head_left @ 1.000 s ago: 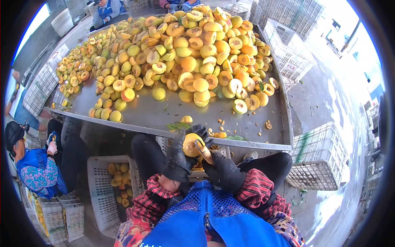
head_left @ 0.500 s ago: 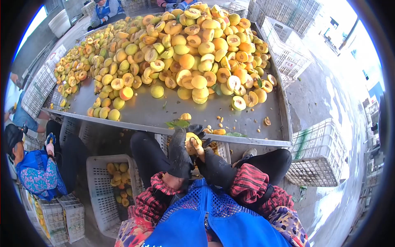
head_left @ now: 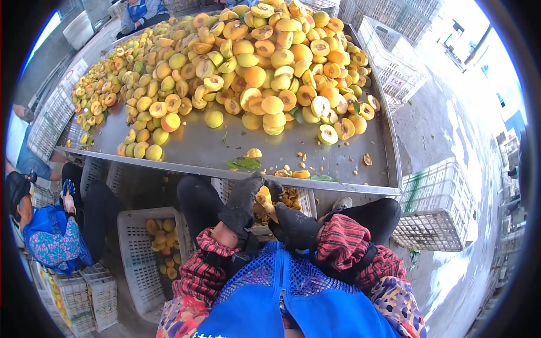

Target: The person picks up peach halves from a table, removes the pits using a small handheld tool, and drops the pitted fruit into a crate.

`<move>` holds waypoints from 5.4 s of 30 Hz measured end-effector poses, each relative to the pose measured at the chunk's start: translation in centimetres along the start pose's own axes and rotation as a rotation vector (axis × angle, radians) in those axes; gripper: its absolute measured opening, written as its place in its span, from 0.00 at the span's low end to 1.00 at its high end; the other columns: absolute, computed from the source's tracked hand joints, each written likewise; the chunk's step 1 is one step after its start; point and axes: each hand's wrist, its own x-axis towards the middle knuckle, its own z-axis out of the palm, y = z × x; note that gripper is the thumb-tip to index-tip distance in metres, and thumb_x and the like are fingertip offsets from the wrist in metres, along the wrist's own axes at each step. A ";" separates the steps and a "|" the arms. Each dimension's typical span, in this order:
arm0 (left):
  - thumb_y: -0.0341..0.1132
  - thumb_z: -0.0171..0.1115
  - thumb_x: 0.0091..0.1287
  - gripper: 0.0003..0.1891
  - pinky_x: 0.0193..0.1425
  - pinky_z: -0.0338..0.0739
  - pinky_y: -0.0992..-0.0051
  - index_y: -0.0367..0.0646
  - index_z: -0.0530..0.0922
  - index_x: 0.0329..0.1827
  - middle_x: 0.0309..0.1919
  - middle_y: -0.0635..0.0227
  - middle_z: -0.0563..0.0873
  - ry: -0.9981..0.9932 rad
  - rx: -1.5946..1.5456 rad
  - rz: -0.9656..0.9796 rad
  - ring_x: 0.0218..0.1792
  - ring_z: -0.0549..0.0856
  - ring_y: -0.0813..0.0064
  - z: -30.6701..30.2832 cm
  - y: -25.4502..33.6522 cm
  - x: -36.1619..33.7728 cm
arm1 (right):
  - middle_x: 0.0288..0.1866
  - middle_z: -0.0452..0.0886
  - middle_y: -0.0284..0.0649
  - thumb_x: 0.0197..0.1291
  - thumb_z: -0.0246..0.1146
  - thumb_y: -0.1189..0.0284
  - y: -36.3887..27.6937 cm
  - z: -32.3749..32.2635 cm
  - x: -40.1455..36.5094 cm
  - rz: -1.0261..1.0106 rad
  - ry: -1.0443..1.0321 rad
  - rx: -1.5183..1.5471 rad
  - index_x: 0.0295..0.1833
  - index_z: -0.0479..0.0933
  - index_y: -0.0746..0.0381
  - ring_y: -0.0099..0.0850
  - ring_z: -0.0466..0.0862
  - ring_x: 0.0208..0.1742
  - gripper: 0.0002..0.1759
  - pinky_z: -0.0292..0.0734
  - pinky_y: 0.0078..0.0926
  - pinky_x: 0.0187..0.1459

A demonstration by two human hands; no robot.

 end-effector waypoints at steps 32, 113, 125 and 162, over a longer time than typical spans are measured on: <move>0.36 0.61 0.59 0.11 0.44 0.78 0.68 0.38 0.80 0.40 0.36 0.62 0.84 -0.091 -0.082 -0.020 0.38 0.84 0.68 1.1 -3.4 -1.4 | 0.28 0.76 0.35 0.61 0.58 0.68 -0.4 0.6 0.3 0.020 -0.171 0.204 0.50 0.67 0.61 0.24 0.75 0.24 0.14 0.67 0.23 0.24; 0.41 0.46 0.68 0.23 0.59 0.73 0.55 0.33 0.70 0.59 0.54 0.54 0.78 0.166 -1.825 -0.662 0.54 0.77 0.55 -1.4 4.6 5.2 | 0.25 0.74 0.35 0.64 0.56 0.71 0.7 -3.0 -3.2 -0.073 0.051 0.971 0.52 0.64 0.63 0.22 0.73 0.20 0.14 0.71 0.21 0.21; 0.46 0.44 0.71 0.26 0.65 0.68 0.57 0.30 0.67 0.60 0.54 0.50 0.77 0.220 -1.844 -0.481 0.56 0.76 0.56 1.8 4.5 3.1 | 0.29 0.77 0.47 0.59 0.61 0.71 -1.5 -0.7 -2.3 -0.193 0.536 0.339 0.46 0.70 0.66 0.43 0.80 0.30 0.13 0.72 0.40 0.31; 0.33 0.54 0.62 0.07 0.36 0.75 0.72 0.39 0.77 0.36 0.29 0.67 0.82 0.135 -0.251 -0.087 0.30 0.81 0.73 -0.5 2.6 2.4 | 0.26 0.75 0.45 0.59 0.57 0.70 -0.7 1.0 1.2 -0.094 0.201 0.010 0.52 0.63 0.66 0.40 0.79 0.24 0.18 0.73 0.39 0.26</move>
